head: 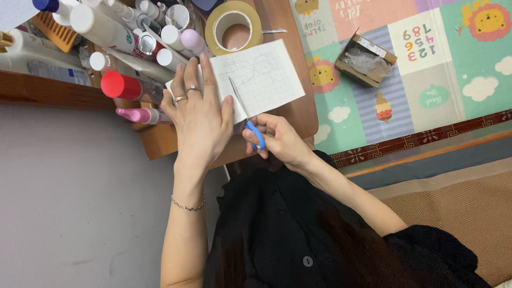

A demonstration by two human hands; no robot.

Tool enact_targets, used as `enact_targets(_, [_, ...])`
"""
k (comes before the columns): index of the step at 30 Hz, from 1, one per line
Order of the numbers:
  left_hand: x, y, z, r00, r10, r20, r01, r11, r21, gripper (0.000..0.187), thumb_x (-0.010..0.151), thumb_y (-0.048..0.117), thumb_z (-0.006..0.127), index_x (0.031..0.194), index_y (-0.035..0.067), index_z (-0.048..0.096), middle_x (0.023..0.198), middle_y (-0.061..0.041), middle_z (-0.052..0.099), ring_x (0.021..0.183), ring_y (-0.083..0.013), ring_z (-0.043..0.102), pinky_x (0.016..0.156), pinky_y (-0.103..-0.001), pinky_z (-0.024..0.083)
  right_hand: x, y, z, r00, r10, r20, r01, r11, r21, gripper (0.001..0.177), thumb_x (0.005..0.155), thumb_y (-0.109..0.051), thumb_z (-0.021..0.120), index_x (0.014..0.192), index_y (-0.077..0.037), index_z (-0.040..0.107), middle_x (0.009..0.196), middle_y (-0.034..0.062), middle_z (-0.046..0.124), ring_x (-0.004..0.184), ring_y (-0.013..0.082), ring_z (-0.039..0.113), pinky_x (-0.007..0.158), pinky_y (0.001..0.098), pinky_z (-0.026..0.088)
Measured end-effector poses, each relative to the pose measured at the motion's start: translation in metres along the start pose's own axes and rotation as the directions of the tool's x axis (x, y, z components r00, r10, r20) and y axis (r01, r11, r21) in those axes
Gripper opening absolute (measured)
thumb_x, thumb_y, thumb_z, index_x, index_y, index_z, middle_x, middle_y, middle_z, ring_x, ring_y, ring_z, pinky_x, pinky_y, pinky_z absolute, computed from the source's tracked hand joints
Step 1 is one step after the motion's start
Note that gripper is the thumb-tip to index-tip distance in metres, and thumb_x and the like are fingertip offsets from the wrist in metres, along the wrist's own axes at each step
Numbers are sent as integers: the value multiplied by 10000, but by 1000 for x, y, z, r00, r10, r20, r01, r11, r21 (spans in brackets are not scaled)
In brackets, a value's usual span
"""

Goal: The person cuts a sheet of grid paper with scissors, then applies clear packing tape to the edges of a small rectangular box. They fold the paper around the box and secure it with additional tape strips, completing the wrapping.

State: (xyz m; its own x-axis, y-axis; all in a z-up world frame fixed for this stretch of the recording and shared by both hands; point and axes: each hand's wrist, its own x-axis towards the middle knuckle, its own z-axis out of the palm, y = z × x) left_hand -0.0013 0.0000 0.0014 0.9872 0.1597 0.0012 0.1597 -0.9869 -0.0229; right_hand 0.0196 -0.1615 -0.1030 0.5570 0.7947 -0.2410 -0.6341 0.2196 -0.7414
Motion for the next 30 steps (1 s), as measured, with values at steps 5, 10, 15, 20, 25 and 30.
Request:
enact_targets(5, [0,0,0,1000,1,-7,-1,1000,-6,761,1010,320,589,1616,-2,260,1592,-246,344,1484,-432,255,1146,-663,183,0,1,-1,1000,-14,7,14,1000,-4,297,972,-265,686,1109,-4,656,744,44,687,520,32,475,507,188,388])
enact_targets(10, [0,0,0,1000,10,-10,-10,1000,4,760,1014,318,585,1616,-8,257,1587,-252,338,1478,-432,251,1145,-666,186,-1,1,0,1000,-19,13,20,1000,-21,283,987,-256,683,1099,1,652,742,44,681,524,30,461,513,186,384])
enact_targets(15, [-1,1,0,1000,0,-7,-1,1000,-11,761,1009,314,586,1617,-4,258,1586,-247,341,1478,-434,250,1143,-669,186,3,0,-3,1000,8,20,-7,999,-50,286,971,-272,678,1067,-3,666,745,49,695,520,37,483,505,193,390])
enact_targets(20, [0,1,0,1000,3,-15,-3,1000,3,772,1004,317,594,1618,-2,253,1583,-248,342,1476,-437,259,1139,-670,193,8,-1,-7,1000,7,25,-6,997,-72,281,972,-276,693,1004,1,656,761,62,704,540,45,508,520,200,411])
enact_targets(25, [0,1,0,1000,1,-27,-1,1000,0,779,1001,321,605,1619,3,252,1586,-240,348,1473,-437,269,1138,-669,200,12,0,-7,1000,23,0,-23,998,-59,283,953,-278,712,1008,-6,657,758,67,707,533,49,512,514,199,412])
enact_targets(30, [0,1,0,1000,-6,-22,6,1000,0,779,995,323,607,1616,7,260,1584,-236,353,1468,-437,275,1135,-670,200,10,-1,-6,1000,13,-23,-14,998,-61,282,954,-271,717,1011,-1,658,752,66,704,509,48,495,490,199,389])
